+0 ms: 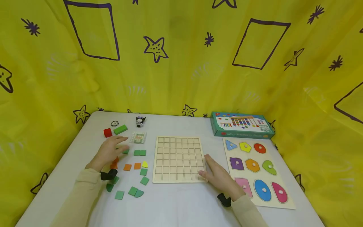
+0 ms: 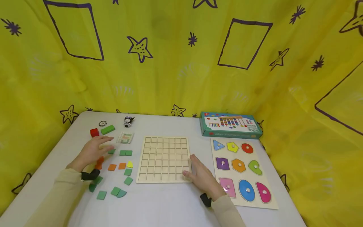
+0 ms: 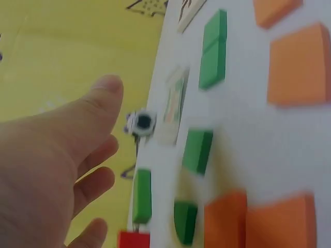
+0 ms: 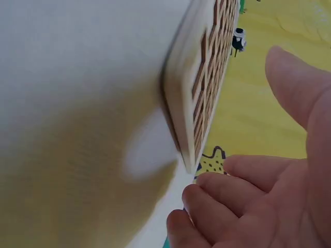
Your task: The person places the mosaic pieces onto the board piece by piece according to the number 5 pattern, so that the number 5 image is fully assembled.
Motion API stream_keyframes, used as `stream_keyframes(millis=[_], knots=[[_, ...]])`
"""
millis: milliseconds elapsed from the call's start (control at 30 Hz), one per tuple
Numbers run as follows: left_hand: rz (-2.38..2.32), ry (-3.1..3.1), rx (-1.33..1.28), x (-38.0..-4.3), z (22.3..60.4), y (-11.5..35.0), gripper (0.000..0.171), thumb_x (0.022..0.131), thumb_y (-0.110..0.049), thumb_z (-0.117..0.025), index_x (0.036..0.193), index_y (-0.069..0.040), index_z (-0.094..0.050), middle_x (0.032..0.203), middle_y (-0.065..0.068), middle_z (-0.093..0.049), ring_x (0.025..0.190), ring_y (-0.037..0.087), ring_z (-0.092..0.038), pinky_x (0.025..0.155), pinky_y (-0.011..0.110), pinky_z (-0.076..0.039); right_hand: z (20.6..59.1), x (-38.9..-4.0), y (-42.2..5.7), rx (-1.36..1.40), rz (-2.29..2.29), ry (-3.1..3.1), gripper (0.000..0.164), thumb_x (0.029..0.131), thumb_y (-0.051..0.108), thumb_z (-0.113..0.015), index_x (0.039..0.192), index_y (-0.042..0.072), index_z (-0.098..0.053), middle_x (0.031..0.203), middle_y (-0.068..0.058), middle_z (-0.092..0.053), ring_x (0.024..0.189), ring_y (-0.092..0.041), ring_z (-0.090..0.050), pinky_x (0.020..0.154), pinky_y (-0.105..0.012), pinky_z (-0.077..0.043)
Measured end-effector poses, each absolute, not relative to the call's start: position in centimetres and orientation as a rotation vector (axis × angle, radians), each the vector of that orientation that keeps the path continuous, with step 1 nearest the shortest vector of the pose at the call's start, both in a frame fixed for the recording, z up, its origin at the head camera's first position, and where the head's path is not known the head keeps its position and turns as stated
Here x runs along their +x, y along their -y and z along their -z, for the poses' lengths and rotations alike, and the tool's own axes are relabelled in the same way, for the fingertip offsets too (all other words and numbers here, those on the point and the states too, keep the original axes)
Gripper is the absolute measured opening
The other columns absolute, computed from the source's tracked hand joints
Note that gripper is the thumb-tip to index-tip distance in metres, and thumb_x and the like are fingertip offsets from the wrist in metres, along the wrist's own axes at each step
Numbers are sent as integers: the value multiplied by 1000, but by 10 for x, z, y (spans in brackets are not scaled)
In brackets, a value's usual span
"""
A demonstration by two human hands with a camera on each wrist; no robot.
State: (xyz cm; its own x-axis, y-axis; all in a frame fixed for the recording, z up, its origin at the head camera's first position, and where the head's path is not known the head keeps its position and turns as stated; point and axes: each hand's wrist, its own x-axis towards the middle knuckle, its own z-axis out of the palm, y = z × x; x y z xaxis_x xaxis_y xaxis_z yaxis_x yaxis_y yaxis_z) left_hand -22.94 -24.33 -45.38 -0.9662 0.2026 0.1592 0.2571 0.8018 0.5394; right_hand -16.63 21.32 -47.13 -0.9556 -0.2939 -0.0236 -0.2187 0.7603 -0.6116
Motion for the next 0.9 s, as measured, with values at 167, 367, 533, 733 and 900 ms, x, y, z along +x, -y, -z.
stream_keyframes(millis=[167,367,533,733,900], knots=[[969,2931,-229,-224,459,271,46,94,-25,-68,130,0,-60,133,28,-50,125,50,-37,101,66,-26,478,-159,-215,-407,958,-2828,85,92,45,-66,151,-2,-28,155,-19,-26,142,-34,-24,112,-47,-20],[987,2934,-224,-221,468,293,42,95,-27,-67,127,-1,-63,123,22,-58,109,42,-50,93,60,-38,481,-153,-216,-441,971,-2840,82,92,41,-67,150,-4,-30,154,-21,-28,142,-37,-23,111,-49,-20],[968,2976,-283,-220,471,299,41,93,-24,-70,125,0,-64,117,20,-59,103,37,-52,91,58,-40,483,-152,-217,-490,938,-2846,81,91,41,-68,148,-5,-33,154,-21,-28,142,-38,-22,111,-51,-20],[940,3032,-285,-223,473,295,46,87,-30,-76,122,-2,-67,112,17,-58,98,36,-50,89,56,-41,485,-154,-219,-523,895,-2846,76,91,36,-70,146,-5,-37,155,-20,-27,142,-36,-21,111,-50,-21],[891,3029,-294,-227,475,291,39,85,-25,-77,117,-3,-70,103,12,-57,91,32,-48,81,49,-43,485,-154,-219,-524,891,-2847,75,91,33,-71,146,-5,-37,155,-19,-27,143,-36,-21,111,-50,-22]])
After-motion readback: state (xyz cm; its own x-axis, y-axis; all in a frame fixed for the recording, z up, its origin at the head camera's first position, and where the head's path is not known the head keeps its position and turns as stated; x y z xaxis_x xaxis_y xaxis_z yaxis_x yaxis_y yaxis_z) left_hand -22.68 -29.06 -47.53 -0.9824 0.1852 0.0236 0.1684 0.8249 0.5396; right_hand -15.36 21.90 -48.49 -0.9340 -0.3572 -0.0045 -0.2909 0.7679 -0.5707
